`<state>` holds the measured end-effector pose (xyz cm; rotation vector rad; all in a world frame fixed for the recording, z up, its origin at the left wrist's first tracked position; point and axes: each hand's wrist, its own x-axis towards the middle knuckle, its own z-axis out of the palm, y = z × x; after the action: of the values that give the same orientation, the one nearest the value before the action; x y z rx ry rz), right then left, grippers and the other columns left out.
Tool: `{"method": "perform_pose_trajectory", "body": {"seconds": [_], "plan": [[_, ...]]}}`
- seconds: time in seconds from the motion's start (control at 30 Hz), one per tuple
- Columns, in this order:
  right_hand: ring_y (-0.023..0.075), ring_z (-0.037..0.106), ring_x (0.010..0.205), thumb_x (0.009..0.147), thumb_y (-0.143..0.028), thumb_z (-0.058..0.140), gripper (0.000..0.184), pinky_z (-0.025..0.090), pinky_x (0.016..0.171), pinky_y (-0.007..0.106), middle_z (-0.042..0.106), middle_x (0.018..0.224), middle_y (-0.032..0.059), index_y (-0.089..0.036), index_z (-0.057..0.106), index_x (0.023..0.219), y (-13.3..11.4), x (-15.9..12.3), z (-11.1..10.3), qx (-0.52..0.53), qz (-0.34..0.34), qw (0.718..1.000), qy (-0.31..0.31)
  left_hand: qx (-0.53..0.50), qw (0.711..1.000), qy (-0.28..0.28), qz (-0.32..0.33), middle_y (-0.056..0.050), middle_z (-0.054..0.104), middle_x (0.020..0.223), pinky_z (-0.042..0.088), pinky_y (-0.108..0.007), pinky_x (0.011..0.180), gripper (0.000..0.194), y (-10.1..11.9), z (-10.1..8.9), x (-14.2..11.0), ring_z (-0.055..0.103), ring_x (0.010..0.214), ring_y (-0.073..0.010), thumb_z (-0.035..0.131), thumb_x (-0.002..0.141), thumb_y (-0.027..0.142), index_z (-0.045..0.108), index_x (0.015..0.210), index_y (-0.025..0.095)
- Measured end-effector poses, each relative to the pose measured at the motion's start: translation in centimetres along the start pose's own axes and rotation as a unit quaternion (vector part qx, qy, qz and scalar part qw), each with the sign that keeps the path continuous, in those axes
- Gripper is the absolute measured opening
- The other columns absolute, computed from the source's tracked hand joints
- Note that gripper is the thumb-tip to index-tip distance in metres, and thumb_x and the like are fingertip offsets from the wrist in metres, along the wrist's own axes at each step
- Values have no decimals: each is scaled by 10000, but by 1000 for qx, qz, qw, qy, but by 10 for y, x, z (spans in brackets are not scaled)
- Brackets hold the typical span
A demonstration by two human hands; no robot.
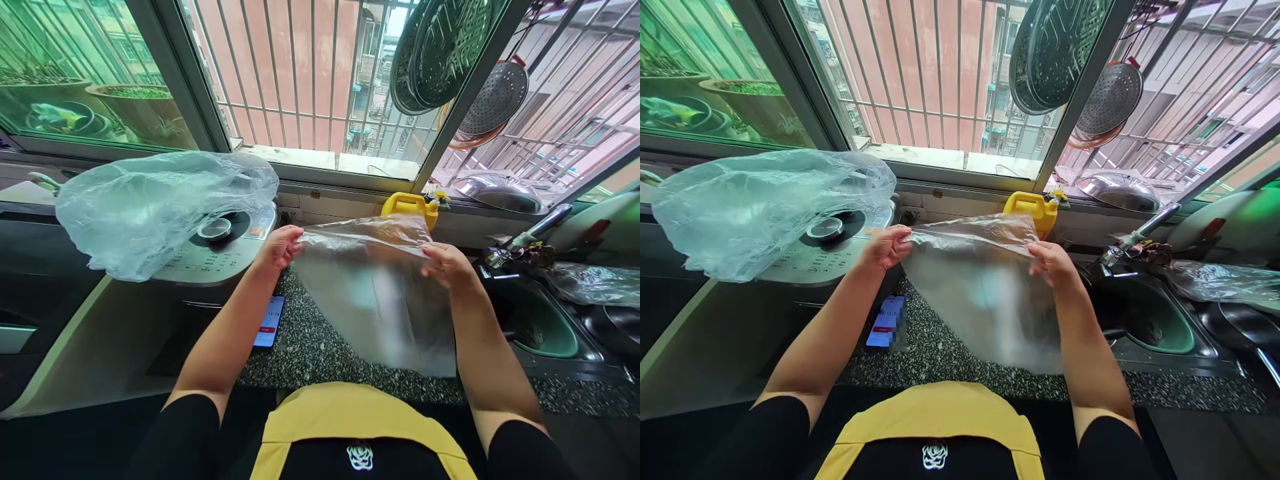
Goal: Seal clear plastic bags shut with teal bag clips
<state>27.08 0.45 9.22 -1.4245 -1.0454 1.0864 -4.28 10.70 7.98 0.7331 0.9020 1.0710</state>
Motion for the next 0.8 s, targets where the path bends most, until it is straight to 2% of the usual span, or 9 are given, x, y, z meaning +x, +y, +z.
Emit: {"method": "perform_pose_trajectory", "body": {"seconds": [0.07, 0.13, 0.2, 0.3, 0.4, 0.5, 0.67, 0.73, 0.8], "plan": [[20, 236, 302, 523, -503, 797, 404, 417, 316, 220, 303, 383, -119, -163, 626, 659, 4, 10, 1, 14, 12, 1000, -9, 1, 1000, 3, -6, 95, 394, 449, 167, -124, 299, 233, -2, 1, 5, 342, 292, -6, 621, 614, 101, 402, 567, 163], [19, 272, 322, 512, -563, 783, 473, 418, 328, 213, 386, 439, -100, -164, 645, 727, 9, 14, 4, 15, -7, 1000, 12, 0, 1000, -1, -7, 95, 396, 458, 172, -123, 303, 241, -3, 1, 4, 349, 292, -7, 628, 611, 118, 395, 570, 166], [27, 342, 363, 513, -573, 772, 470, 422, 351, 206, 484, 519, -66, -167, 647, 715, 13, 13, 9, 8, -59, 995, 75, -2, 1000, -3, 0, 94, 401, 457, 185, -124, 307, 244, -3, 2, -1, 348, 295, -7, 631, 608, 128, 394, 568, 167], [65, 455, 461, 589, -481, 754, 337, 458, 430, 216, 539, 579, -38, -177, 629, 663, 15, 6, 19, -23, -184, 964, 191, 0, 999, -7, 39, 95, 390, 423, 213, -131, 312, 240, -3, 6, -11, 355, 305, -18, 650, 607, 148, 414, 569, 170], [96, 495, 508, 711, -351, 685, 161, 472, 494, 247, 545, 600, -36, -203, 635, 750, 18, -9, 32, -91, -300, 913, 262, 1, 994, -18, 110, 96, 376, 404, 247, -138, 320, 282, -6, 12, -22, 357, 321, -23, 691, 617, 189, 414, 564, 177], [101, 485, 520, 770, -211, 628, 81, 453, 530, 254, 554, 633, -36, -242, 619, 845, 24, -28, 49, -178, -420, 837, 301, 3, 982, -29, 187, 96, 374, 423, 259, -148, 324, 328, -12, 23, -34, 346, 333, -20, 727, 634, 247, 411, 571, 184], [110, 510, 524, 746, -95, 606, 210, 434, 517, 245, 570, 640, -41, -264, 559, 861, 33, -49, 86, -269, -587, 723, 246, 40, 956, -24, 291, 100, 363, 459, 230, -156, 330, 338, -32, 48, -51, 305, 357, -15, 752, 659, 324, 445, 614, 189], [114, 526, 544, 745, -94, 598, 197, 436, 544, 253, 571, 637, -38, -247, 541, 855, 34, -51, 102, -294, -619, 693, 223, 61, 942, -32, 328, 97, 364, 472, 236, -153, 345, 341, -40, 58, -56, 298, 379, -15, 751, 671, 332, 448, 615, 185], [118, 523, 551, 748, -111, 586, 156, 426, 565, 264, 561, 620, -36, -235, 522, 818, 35, -52, 114, -318, -631, 677, 206, 63, 933, -34, 352, 94, 369, 487, 264, -147, 365, 335, -47, 66, -60, 303, 399, -16, 743, 686, 329, 450, 616, 181]]}}
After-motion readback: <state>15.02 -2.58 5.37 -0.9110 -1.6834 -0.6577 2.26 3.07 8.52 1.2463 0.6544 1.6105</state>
